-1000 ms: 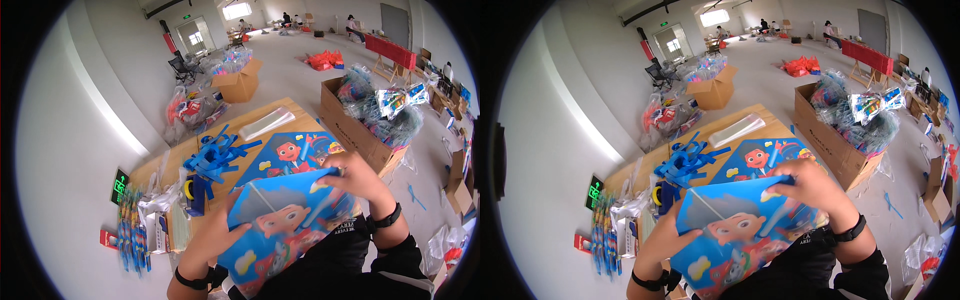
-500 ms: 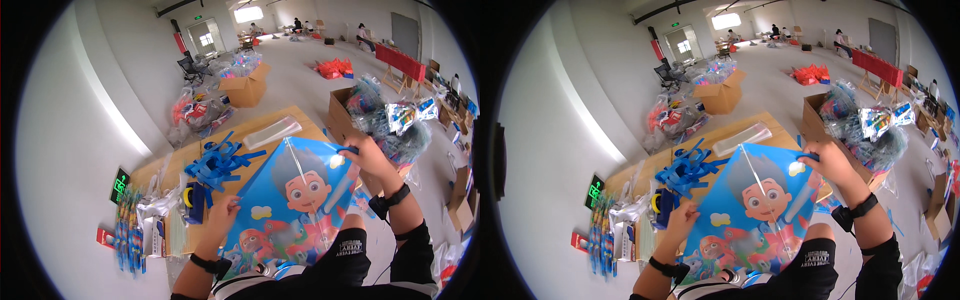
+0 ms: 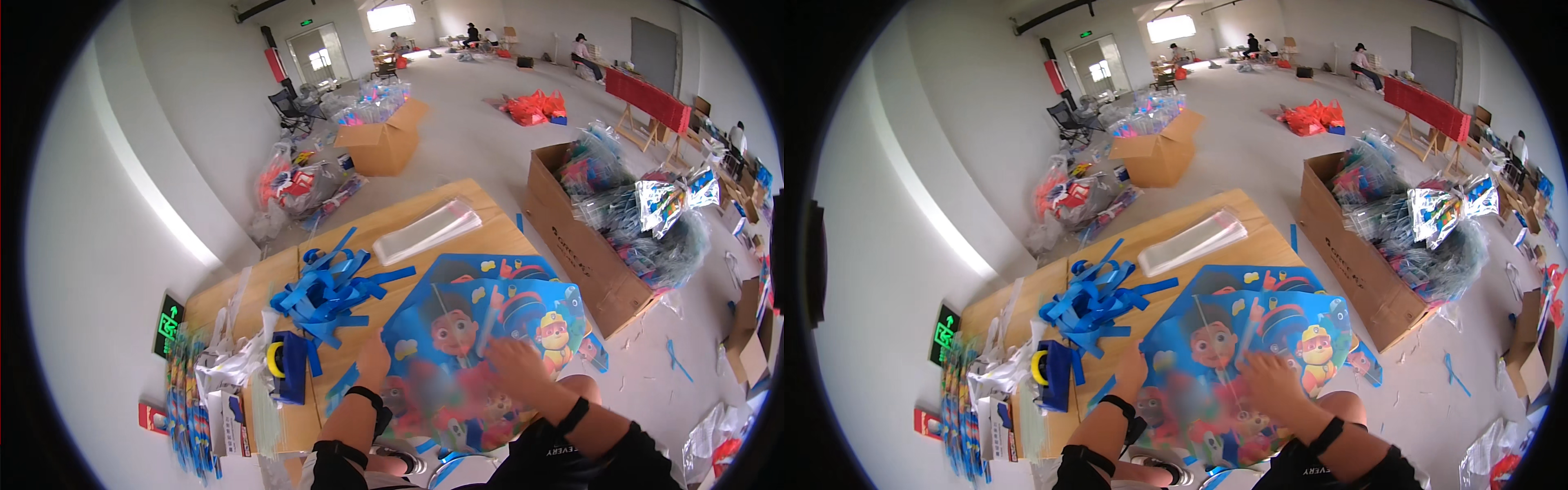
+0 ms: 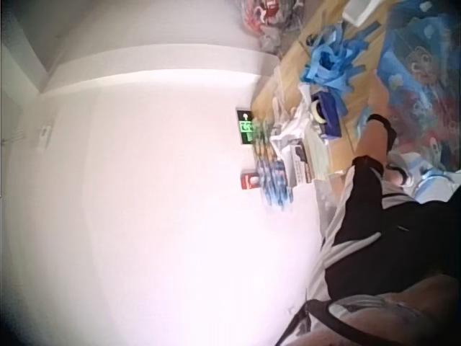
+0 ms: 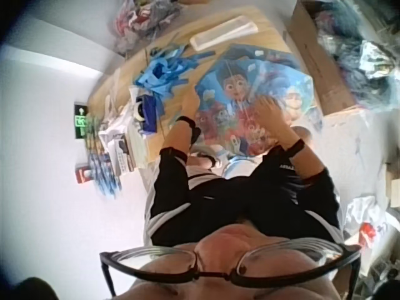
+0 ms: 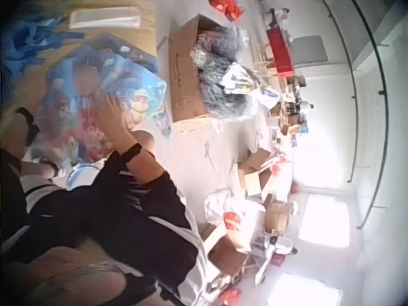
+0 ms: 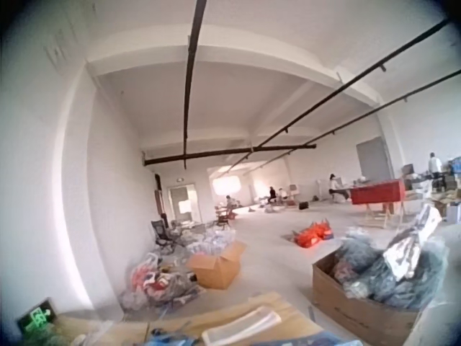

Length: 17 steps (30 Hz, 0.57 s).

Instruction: Assemble a kite by folding, taping, and attaching strings.

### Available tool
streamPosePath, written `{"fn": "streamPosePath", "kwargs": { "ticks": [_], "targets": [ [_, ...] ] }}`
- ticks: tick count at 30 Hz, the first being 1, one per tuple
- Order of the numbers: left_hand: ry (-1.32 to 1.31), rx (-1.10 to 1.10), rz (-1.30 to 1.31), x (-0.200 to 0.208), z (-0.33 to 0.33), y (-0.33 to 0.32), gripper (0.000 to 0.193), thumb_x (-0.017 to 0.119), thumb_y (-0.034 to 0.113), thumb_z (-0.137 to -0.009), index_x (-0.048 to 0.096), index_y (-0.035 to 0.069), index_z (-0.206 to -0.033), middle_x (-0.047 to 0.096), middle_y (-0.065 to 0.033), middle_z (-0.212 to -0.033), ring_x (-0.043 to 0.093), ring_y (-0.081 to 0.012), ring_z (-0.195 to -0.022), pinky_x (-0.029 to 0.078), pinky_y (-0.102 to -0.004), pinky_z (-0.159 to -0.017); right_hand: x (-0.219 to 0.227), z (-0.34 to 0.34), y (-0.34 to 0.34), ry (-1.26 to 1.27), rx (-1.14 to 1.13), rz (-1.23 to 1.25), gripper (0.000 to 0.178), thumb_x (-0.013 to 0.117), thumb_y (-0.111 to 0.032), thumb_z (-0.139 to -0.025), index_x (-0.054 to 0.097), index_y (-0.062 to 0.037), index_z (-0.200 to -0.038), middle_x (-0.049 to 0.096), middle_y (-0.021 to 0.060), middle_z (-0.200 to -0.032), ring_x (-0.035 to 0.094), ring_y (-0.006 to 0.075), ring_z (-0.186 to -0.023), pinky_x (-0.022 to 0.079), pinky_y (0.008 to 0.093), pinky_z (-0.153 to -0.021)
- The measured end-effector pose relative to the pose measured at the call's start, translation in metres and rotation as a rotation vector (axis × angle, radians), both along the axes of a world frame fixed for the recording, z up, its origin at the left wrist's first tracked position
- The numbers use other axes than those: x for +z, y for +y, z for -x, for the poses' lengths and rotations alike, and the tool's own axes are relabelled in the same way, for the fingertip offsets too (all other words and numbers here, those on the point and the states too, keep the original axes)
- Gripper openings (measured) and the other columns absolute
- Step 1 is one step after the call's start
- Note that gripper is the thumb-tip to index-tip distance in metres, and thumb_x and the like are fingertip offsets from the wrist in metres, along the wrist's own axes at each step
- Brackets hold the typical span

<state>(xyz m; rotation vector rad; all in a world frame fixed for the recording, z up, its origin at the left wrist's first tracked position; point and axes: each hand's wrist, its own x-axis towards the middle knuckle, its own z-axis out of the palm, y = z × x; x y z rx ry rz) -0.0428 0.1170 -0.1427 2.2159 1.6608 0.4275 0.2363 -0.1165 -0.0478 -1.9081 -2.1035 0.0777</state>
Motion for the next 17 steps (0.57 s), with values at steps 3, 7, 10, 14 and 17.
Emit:
{"fn": "streamPosePath", "kwargs": {
  "ticks": [3,7,10,14,17],
  "targets": [
    [0.000,-0.014,-0.025,-0.006,-0.001,0.026,0.036,0.053,0.014,-0.098,0.054,0.011,-0.134,0.065,-0.0196,-0.124,0.063,-0.0408,-0.112,0.051,-0.0507,-0.091,-0.049,0.004,-0.022,-0.107,-0.050,0.065,0.063,0.069,-0.039,-0.086,0.055,-0.0085,-0.138,0.049,0.0143,-0.147,0.046,0.0356,-0.136,0.039,0.0511,-0.110],
    [0.016,-0.011,-0.056,0.007,-0.018,0.026,0.040,0.057,0.013,-0.096,0.054,0.009,-0.136,0.058,-0.0206,-0.134,0.058,-0.0411,-0.120,0.049,-0.0529,-0.094,-0.072,-0.010,-0.024,-0.203,-0.128,0.175,0.068,0.066,-0.042,-0.087,0.051,-0.0072,-0.144,0.043,0.0134,-0.155,0.037,0.0358,-0.145,0.033,0.0527,-0.115],
    [0.049,-0.139,-0.295,0.026,-0.031,-0.004,0.042,0.060,0.017,-0.094,0.056,0.008,-0.135,0.049,-0.0206,-0.145,0.049,-0.0427,-0.131,0.042,-0.0565,-0.104,-0.078,-0.022,-0.018,-0.199,-0.201,0.174,0.070,0.064,-0.041,-0.089,0.048,-0.0069,-0.147,0.038,0.0120,-0.160,0.033,0.0342,-0.148,0.031,0.0517,-0.118],
    [0.023,-0.429,-0.402,0.020,-0.025,-0.064,0.051,0.063,0.025,-0.092,0.055,0.010,-0.141,0.042,-0.0206,-0.154,0.040,-0.0436,-0.141,0.032,-0.0590,-0.114,-0.095,-0.041,-0.003,-0.168,-0.203,0.136,0.068,0.063,-0.037,-0.089,0.049,-0.0073,-0.147,0.039,0.0108,-0.160,0.032,0.0330,-0.149,0.029,0.0511,-0.119],
    [0.076,-0.524,-0.253,0.011,-0.017,-0.103,0.062,0.065,0.036,-0.092,0.050,0.014,-0.148,0.032,-0.0197,-0.162,0.032,-0.0448,-0.147,0.023,-0.0588,-0.120,-0.088,-0.052,0.004,-0.109,-0.186,0.147,0.071,0.065,-0.037,-0.087,0.046,-0.0103,-0.150,0.039,0.0100,-0.160,0.031,0.0327,-0.150,0.029,0.0513,-0.120]
  ]
}}
